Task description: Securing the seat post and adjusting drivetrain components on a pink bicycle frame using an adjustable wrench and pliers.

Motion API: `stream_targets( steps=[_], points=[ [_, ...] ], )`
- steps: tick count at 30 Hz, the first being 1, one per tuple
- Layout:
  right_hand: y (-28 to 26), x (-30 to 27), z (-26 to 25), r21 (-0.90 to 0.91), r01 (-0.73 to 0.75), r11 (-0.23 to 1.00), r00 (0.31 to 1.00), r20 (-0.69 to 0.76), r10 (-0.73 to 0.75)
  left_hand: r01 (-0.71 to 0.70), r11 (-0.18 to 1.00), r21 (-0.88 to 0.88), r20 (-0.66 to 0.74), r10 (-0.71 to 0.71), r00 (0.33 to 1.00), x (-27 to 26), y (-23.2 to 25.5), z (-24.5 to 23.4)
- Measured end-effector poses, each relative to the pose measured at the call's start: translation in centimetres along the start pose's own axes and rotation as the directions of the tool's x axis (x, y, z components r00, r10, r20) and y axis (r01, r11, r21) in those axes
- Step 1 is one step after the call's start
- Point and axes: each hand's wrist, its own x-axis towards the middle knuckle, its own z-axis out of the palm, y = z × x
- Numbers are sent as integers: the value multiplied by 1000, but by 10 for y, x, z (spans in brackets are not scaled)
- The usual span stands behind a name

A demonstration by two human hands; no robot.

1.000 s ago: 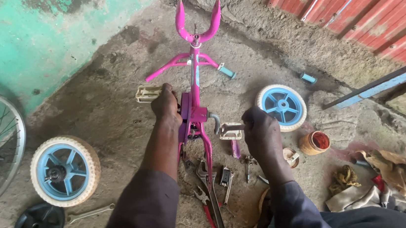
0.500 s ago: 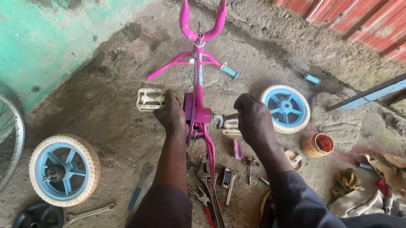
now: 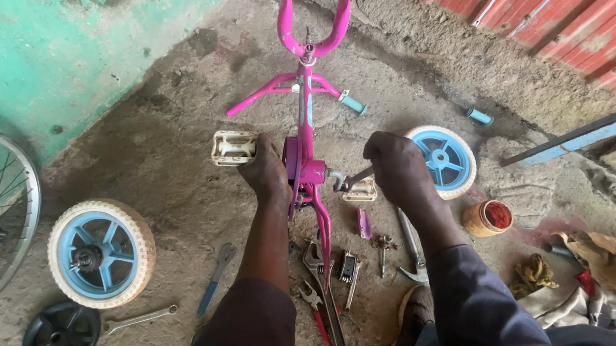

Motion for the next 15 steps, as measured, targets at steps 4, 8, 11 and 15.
stream_targets(
  steps=[4, 8, 11, 15],
  points=[
    [-2, 1, -5, 104, -86, 991, 995, 49, 82, -39, 999, -34, -15, 38, 999, -6, 4, 2],
    [-1, 5, 10, 71, -70, 995, 997, 22, 69, -40, 998, -39, -6, 40, 999, -3, 2, 2],
    [-1, 16, 13, -160, 20, 987, 1000, -3, -21, -58, 997, -53, -23, 57, 998, -11, 15, 5],
    [12, 56, 39, -41, -114, 993, 993, 34, 115, -14, 999, 30, 8, 14, 1000, 3, -5, -2]
  ],
)
